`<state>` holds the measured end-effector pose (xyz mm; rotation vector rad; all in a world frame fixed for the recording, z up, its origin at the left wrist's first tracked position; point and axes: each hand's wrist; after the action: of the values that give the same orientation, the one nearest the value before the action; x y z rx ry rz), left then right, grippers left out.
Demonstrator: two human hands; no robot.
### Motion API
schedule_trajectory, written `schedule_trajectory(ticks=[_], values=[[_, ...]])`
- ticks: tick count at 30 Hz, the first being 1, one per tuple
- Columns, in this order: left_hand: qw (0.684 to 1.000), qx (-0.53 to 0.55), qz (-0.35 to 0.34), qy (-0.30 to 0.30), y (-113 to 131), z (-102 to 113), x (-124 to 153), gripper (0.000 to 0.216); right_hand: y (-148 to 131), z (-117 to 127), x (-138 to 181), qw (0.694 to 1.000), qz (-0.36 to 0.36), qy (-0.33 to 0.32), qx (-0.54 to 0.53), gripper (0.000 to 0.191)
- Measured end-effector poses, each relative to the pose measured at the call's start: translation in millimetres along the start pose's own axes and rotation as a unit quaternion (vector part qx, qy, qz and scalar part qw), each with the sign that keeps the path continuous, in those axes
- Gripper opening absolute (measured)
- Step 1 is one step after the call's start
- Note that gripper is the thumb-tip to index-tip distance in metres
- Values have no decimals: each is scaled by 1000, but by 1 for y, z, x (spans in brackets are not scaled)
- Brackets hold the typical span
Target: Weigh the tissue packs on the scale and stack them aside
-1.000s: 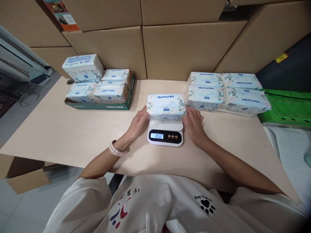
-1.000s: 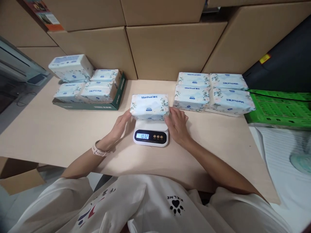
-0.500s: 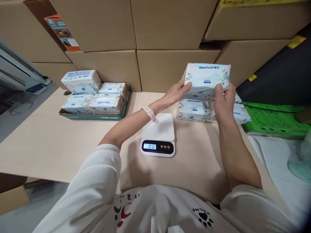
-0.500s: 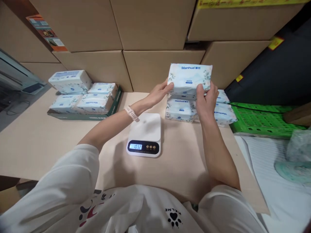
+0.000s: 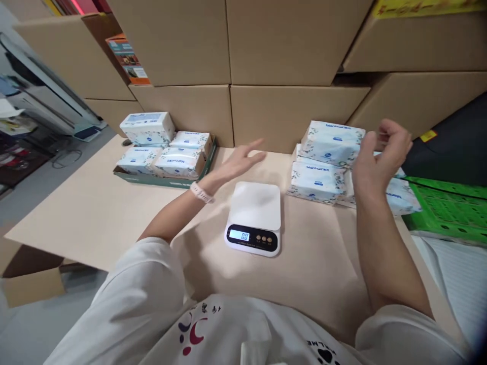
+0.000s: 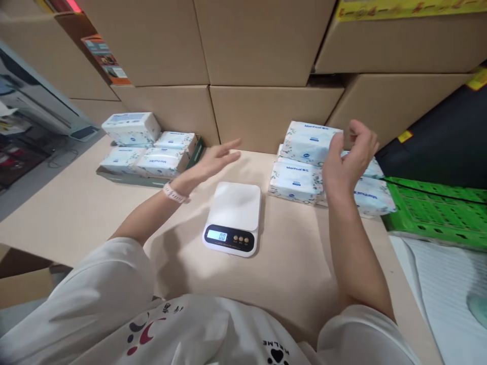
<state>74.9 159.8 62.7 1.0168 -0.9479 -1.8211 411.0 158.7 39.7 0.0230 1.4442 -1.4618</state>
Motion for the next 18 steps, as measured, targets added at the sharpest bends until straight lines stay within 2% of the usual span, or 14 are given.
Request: schedule_trajectory(ticks=[2,4,6,7,10,11,12,14,18], values=[[990,-65,-3,126,-7,47,31,36,-28,-9,5,999,24,-34,-32,19],[957,-146,25,250,-18,94,58,24,-60,-27,16,992,19,-101,-78,18],[911,-223,87,336,-31,137,79,21,-95,-53,33,962,-22,-225,-153,15],[889,-257,126,358,-36,155,88,21,-114,-67,44,932,-56,-300,-196,13],[851,-311,223,359,-50,189,106,18,-171,-115,78,784,-182,-513,-297,10],[850,-313,242,348,-52,194,110,17,-189,-130,89,743,-220,-551,-310,10],[852,-310,255,336,-54,197,112,16,-206,-146,100,717,-252,-570,-312,10],[857,-308,271,312,-55,199,112,16,-233,-174,118,707,-290,-578,-286,8],[847,-360,301,251,-54,200,96,18,-260,-216,141,744,-290,-570,-193,6]])
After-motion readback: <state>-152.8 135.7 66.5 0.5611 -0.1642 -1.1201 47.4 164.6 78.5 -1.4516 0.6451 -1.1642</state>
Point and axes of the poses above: each hand's wrist, its own x-axis away from the middle knuckle, its own z-axis out of the back of the hand, y = z × x, and after that the axes turned 4 degrees about -z, right-handed
